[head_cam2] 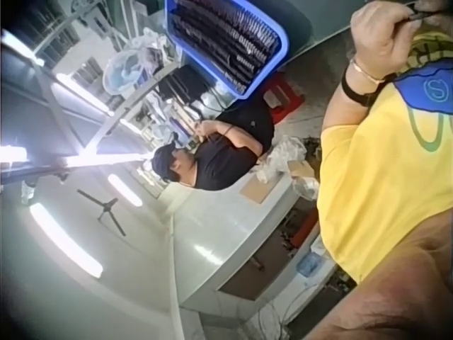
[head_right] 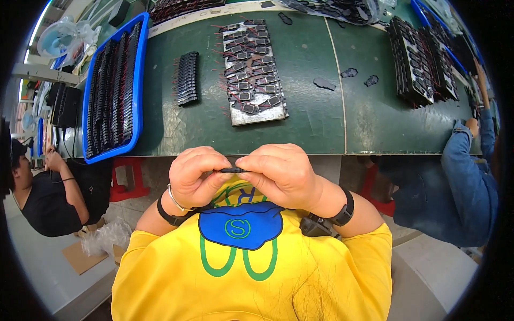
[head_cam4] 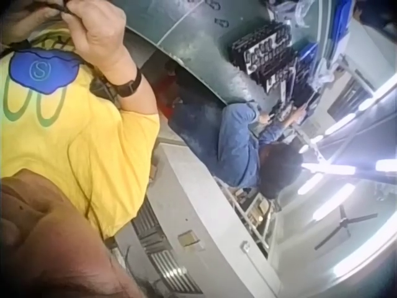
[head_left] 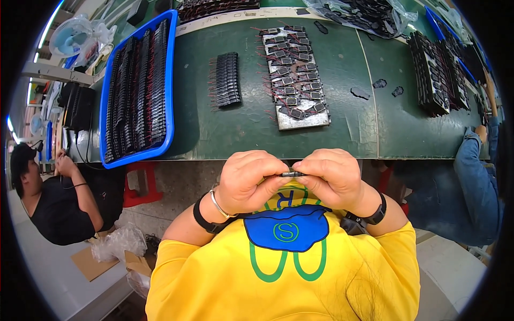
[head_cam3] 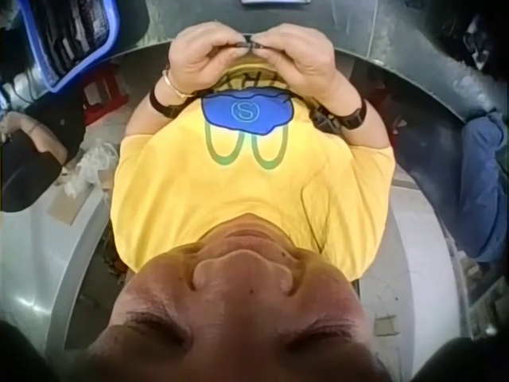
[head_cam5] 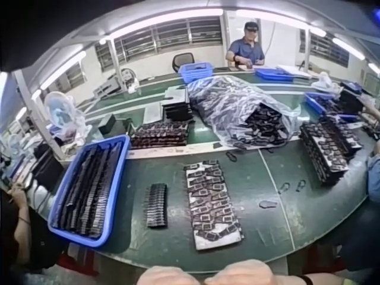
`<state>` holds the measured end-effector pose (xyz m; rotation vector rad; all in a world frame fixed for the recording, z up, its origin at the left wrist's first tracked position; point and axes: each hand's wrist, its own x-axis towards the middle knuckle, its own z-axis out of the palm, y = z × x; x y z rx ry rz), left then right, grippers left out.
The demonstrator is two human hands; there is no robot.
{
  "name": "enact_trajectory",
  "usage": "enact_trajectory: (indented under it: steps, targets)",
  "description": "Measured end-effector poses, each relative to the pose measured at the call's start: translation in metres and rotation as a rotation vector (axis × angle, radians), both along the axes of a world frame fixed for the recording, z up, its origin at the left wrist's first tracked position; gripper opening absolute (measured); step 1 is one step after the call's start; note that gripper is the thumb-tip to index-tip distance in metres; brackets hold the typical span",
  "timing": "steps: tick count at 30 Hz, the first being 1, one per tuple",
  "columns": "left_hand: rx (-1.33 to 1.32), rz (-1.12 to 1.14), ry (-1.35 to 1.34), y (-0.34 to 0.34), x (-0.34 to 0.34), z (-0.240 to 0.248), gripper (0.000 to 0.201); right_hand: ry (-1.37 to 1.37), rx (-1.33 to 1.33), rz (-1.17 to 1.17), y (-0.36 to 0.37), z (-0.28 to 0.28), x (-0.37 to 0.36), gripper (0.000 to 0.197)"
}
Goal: The person picks up a speaker and a plastic housing, fits the speaker into the housing by hand, and places the assembled unit onto a metal plate. This process is repeated until the plate is full, at which point the person swaps it for a new one.
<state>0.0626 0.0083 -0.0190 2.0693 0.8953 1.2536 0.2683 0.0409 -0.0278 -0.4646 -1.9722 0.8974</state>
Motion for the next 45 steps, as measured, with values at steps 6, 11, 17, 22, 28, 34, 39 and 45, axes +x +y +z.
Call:
enact_trajectory:
  steps: [6,11,17,22,28,34,39,45]
  targets:
    - [-0.151,0.049,-0.018,-0.004,0.001,0.002,0.013,-0.071,-0.173,-0.005,-0.006,0.003,-0.001,0.018]
    - [-0.147,0.042,0.191,-0.003,0.006,0.016,0.013,-0.202,-0.077,-0.031,-0.003,-0.002,0.003,0.018]
    - [-0.33,0.036,0.076,-0.008,0.007,0.018,0.014,-0.203,-0.215,0.057,-0.005,-0.005,0.006,0.015]
    - [-0.3,0.023,0.045,-0.007,0.001,0.015,0.012,-0.195,-0.274,0.061,-0.007,-0.001,0.006,0.013]
    - [-0.506,0.047,-0.088,-0.016,0.003,0.013,0.011,-0.187,-0.277,0.054,-0.009,-0.001,0.006,0.013]
    - [-0.652,0.112,-0.397,-0.015,0.013,0.008,0.012,-0.212,-0.226,0.035,-0.008,0.001,0.011,0.013]
    - [-0.291,-0.023,0.134,-0.004,0.009,0.013,0.016,-0.275,-0.13,-0.016,-0.007,0.003,0.014,0.014]
    - [-0.364,0.016,-0.007,-0.008,-0.005,0.01,0.015,-0.149,-0.158,-0.03,-0.004,0.009,0.005,0.016]
